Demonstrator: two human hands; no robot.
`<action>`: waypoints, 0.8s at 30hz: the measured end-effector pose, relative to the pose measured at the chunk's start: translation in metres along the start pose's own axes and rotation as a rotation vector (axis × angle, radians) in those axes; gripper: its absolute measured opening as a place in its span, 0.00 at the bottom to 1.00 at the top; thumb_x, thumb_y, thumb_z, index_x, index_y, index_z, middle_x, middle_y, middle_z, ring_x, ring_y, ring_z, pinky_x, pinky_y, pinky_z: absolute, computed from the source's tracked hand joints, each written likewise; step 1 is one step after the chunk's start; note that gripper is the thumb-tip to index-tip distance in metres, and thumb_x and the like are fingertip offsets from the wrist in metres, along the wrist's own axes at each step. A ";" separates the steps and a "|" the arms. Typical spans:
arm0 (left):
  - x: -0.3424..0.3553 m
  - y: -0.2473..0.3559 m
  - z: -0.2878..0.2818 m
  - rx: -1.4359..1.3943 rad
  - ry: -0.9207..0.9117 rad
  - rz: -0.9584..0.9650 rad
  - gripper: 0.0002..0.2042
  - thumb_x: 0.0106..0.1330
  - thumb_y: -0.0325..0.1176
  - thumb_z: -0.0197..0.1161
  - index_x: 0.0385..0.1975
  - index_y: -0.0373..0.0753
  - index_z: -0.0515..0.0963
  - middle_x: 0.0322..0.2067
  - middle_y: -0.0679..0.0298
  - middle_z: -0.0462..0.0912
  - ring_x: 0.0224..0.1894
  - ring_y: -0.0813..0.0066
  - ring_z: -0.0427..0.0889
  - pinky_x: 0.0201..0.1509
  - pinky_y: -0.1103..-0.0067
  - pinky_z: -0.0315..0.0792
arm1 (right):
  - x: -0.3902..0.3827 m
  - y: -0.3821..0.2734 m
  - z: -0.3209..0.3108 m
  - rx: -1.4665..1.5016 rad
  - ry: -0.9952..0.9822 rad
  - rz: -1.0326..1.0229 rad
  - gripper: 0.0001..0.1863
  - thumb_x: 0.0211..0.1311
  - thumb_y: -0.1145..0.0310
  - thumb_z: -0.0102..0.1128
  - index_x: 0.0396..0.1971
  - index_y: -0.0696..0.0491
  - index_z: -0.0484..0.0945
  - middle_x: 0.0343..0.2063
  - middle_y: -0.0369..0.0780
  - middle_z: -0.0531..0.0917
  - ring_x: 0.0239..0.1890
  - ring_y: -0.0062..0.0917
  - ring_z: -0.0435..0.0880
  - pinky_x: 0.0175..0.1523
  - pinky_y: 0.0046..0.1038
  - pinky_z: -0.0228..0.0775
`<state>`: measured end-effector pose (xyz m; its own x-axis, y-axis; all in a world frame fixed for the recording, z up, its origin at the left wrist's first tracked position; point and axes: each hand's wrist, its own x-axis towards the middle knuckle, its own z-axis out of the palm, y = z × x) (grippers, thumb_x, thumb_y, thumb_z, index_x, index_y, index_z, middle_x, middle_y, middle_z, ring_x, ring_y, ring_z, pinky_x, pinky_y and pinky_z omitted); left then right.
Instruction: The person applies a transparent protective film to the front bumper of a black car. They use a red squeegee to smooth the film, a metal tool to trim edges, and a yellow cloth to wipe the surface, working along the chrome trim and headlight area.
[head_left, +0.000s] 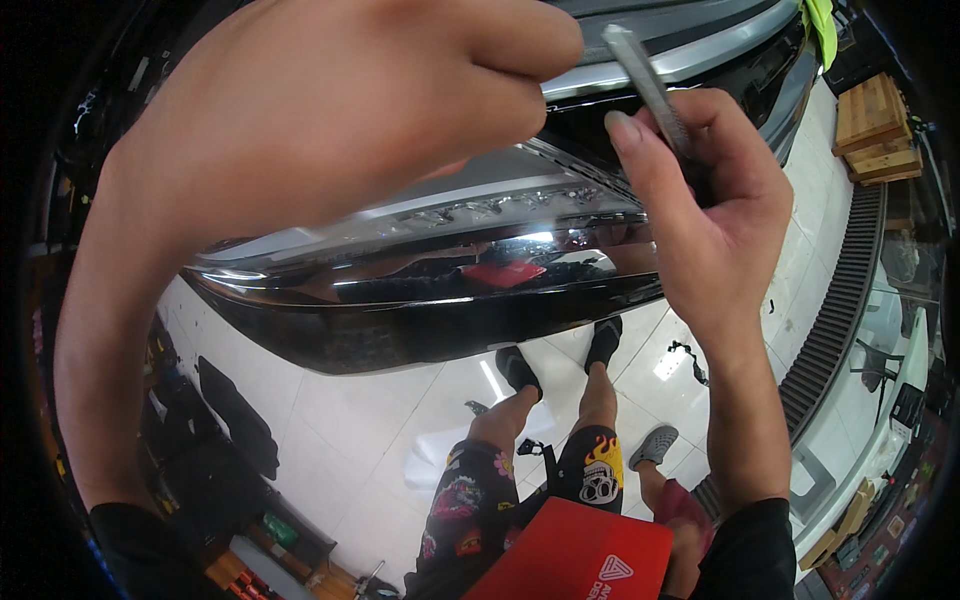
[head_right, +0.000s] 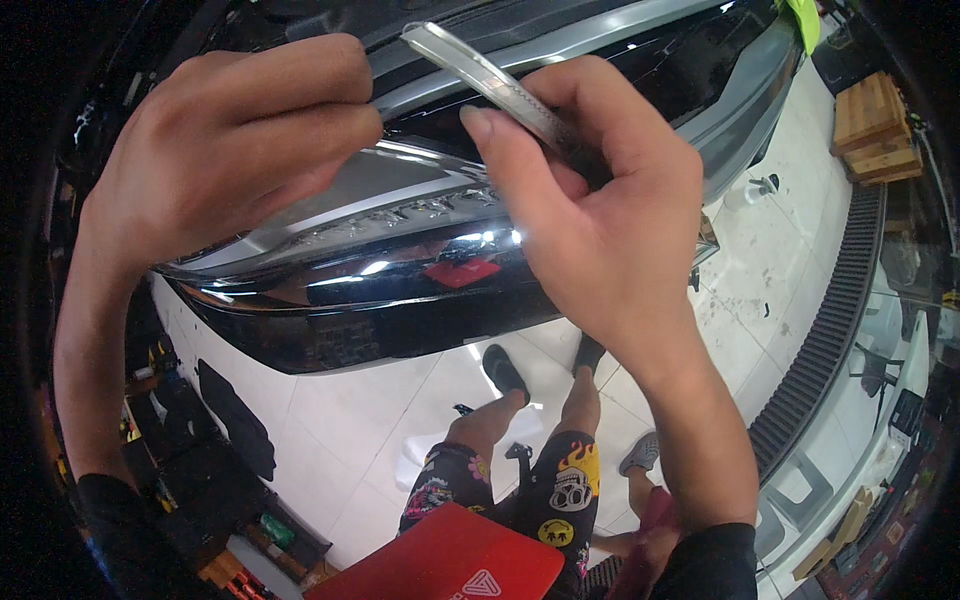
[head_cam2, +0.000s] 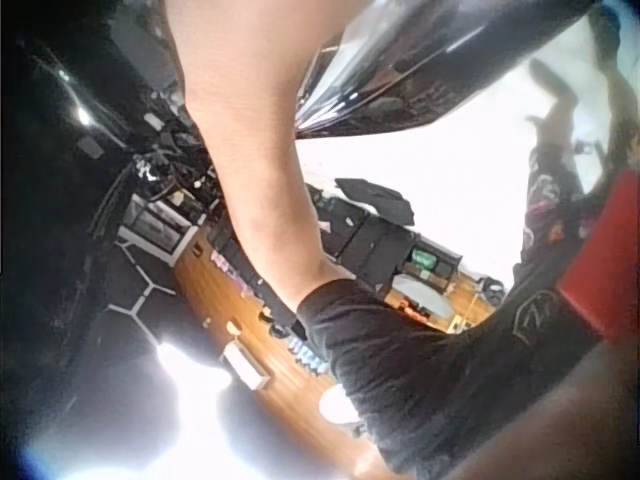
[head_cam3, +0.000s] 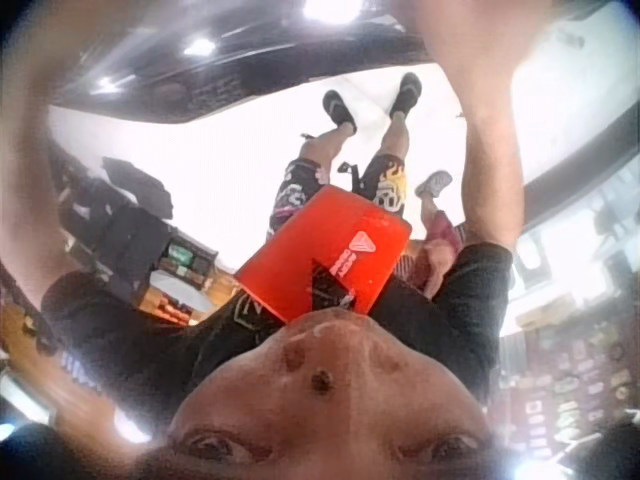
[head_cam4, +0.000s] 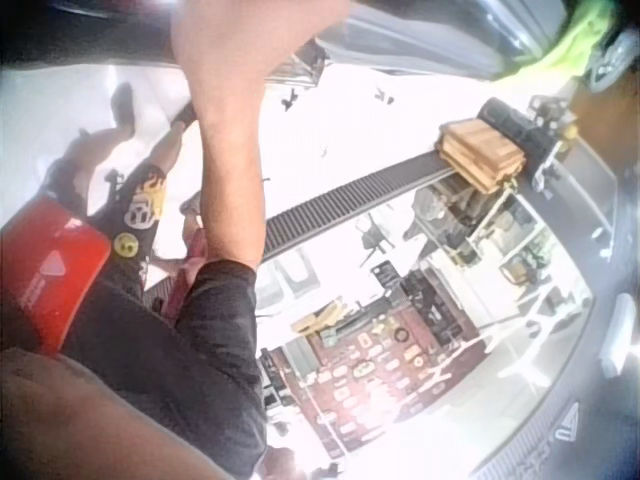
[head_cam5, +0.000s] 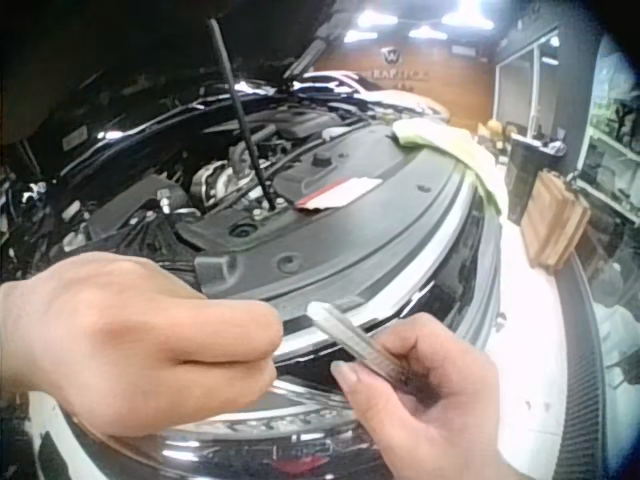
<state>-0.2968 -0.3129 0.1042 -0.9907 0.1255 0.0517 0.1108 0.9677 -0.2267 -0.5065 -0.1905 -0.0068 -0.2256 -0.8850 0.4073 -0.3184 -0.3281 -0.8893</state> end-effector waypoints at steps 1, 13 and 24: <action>0.000 -0.001 -0.001 0.009 0.009 0.008 0.09 0.58 0.23 0.71 0.38 0.32 0.82 0.36 0.60 0.76 0.24 0.76 0.76 0.23 0.79 0.68 | 0.001 0.000 -0.002 -0.035 -0.022 -0.054 0.06 0.69 0.71 0.68 0.39 0.57 0.82 0.25 0.27 0.80 0.28 0.07 0.72 0.34 0.13 0.62; 0.010 -0.008 -0.019 0.028 -0.171 0.069 0.07 0.63 0.27 0.66 0.35 0.31 0.80 0.32 0.63 0.73 0.17 0.78 0.67 0.19 0.78 0.64 | 0.039 0.016 -0.044 -0.801 -0.396 -0.903 0.44 0.36 0.75 0.61 0.64 0.39 0.82 0.15 0.31 0.57 0.14 0.23 0.59 0.21 0.28 0.56; 0.000 -0.012 -0.011 -0.035 -0.172 0.100 0.10 0.69 0.34 0.61 0.33 0.31 0.80 0.28 0.65 0.69 0.15 0.80 0.64 0.17 0.80 0.62 | 0.043 -0.007 -0.040 -1.073 -0.568 -0.937 0.41 0.46 0.70 0.69 0.67 0.37 0.78 0.16 0.27 0.63 0.15 0.16 0.69 0.23 0.23 0.62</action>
<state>-0.2969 -0.3221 0.1177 -0.9732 0.1845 -0.1371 0.2085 0.9597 -0.1885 -0.5514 -0.2128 0.0249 0.7199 -0.5898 0.3659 -0.6912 -0.6577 0.2995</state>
